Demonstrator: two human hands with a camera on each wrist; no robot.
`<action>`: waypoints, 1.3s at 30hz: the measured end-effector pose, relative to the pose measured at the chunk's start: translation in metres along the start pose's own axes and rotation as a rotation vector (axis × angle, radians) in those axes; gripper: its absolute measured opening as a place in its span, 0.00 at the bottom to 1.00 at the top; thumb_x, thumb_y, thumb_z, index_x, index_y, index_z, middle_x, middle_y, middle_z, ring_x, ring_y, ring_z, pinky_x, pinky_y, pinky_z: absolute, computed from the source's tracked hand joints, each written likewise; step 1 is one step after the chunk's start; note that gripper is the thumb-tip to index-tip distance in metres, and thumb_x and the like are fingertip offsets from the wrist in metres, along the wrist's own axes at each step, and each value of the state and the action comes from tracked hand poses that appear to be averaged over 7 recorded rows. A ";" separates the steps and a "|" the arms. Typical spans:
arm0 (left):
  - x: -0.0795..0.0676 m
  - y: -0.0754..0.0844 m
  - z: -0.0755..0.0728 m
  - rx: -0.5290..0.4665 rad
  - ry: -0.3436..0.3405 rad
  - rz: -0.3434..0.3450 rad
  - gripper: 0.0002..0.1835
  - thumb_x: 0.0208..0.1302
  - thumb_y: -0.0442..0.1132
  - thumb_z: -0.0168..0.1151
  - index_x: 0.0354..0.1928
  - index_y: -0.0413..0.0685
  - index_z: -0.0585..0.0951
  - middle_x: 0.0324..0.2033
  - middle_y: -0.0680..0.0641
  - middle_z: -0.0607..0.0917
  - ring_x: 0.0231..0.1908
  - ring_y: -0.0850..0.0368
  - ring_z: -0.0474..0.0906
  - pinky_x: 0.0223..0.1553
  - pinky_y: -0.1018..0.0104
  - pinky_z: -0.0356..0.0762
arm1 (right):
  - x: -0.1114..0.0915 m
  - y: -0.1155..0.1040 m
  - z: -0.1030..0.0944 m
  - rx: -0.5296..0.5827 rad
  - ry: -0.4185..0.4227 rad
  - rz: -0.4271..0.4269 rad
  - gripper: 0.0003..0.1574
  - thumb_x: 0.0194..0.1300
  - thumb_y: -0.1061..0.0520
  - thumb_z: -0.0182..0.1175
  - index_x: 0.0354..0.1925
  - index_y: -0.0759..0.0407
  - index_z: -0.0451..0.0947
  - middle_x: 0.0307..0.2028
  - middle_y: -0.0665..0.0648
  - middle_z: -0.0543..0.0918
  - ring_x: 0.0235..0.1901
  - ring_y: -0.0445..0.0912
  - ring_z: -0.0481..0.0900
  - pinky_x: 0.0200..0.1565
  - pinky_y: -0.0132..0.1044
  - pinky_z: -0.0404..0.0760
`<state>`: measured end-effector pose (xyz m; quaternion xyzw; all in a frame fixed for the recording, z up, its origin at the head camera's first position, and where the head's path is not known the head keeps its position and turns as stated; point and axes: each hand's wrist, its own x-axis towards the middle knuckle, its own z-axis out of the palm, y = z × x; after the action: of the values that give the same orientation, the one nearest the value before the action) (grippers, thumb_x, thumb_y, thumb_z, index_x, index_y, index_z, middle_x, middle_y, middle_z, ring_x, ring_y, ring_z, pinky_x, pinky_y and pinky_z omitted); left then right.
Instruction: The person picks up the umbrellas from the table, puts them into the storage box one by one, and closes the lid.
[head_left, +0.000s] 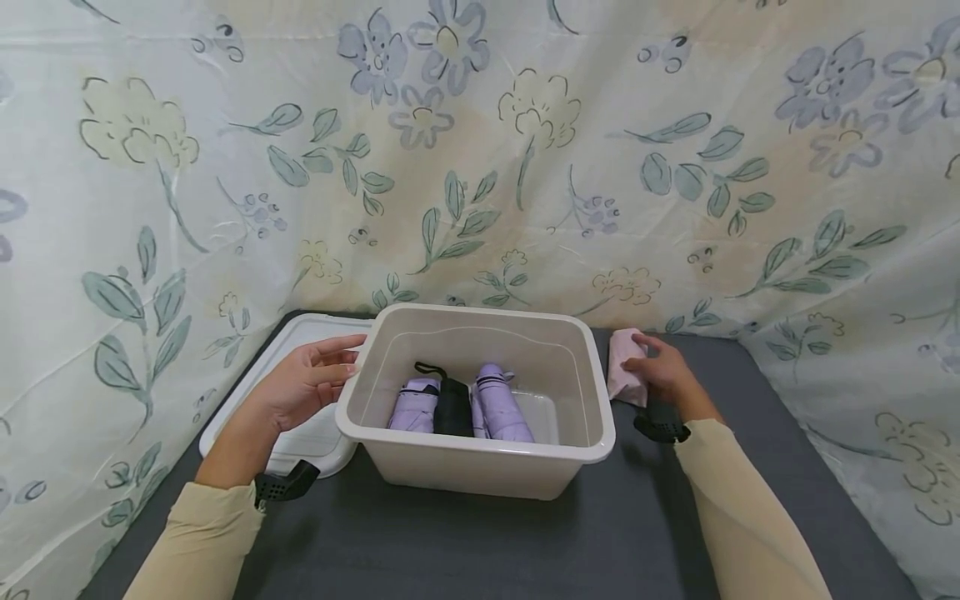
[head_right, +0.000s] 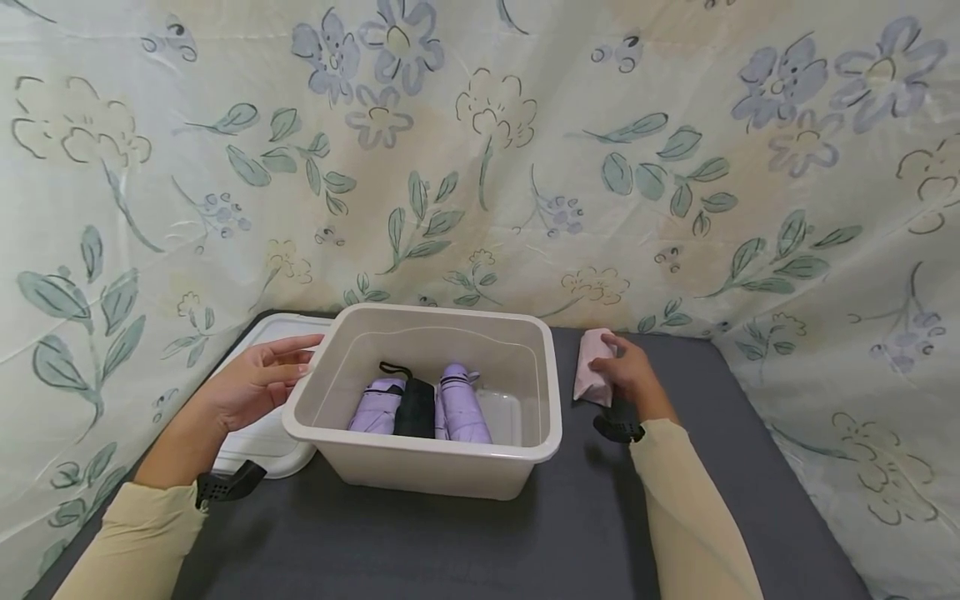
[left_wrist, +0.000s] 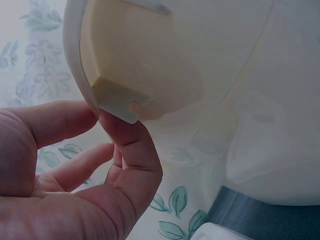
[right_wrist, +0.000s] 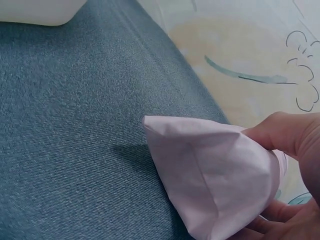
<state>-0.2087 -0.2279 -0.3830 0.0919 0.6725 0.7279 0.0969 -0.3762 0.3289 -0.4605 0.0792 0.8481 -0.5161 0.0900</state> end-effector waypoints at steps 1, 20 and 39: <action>0.000 0.000 0.000 0.002 -0.001 -0.001 0.30 0.74 0.30 0.57 0.75 0.40 0.65 0.46 0.52 0.85 0.45 0.59 0.86 0.49 0.65 0.86 | 0.000 0.001 0.000 0.005 0.002 0.003 0.51 0.70 0.58 0.62 0.82 0.48 0.49 0.79 0.73 0.50 0.58 0.61 0.73 0.40 0.36 0.83; 0.002 0.000 0.000 0.012 -0.002 -0.017 0.32 0.74 0.31 0.59 0.76 0.38 0.63 0.45 0.53 0.85 0.44 0.60 0.86 0.48 0.65 0.86 | -0.023 0.010 -0.002 0.080 -0.025 -0.057 0.53 0.70 0.59 0.64 0.82 0.48 0.47 0.81 0.71 0.45 0.63 0.63 0.69 0.43 0.39 0.84; 0.005 0.003 -0.004 0.021 0.003 -0.033 0.34 0.74 0.32 0.60 0.77 0.38 0.61 0.46 0.53 0.84 0.45 0.60 0.86 0.49 0.65 0.86 | -0.083 -0.024 -0.018 0.135 -0.142 -0.118 0.56 0.70 0.54 0.67 0.83 0.39 0.44 0.76 0.73 0.55 0.48 0.49 0.79 0.45 0.43 0.85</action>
<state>-0.2146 -0.2310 -0.3799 0.0807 0.6818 0.7192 0.1066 -0.3023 0.3310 -0.4123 -0.0020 0.8061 -0.5808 0.1139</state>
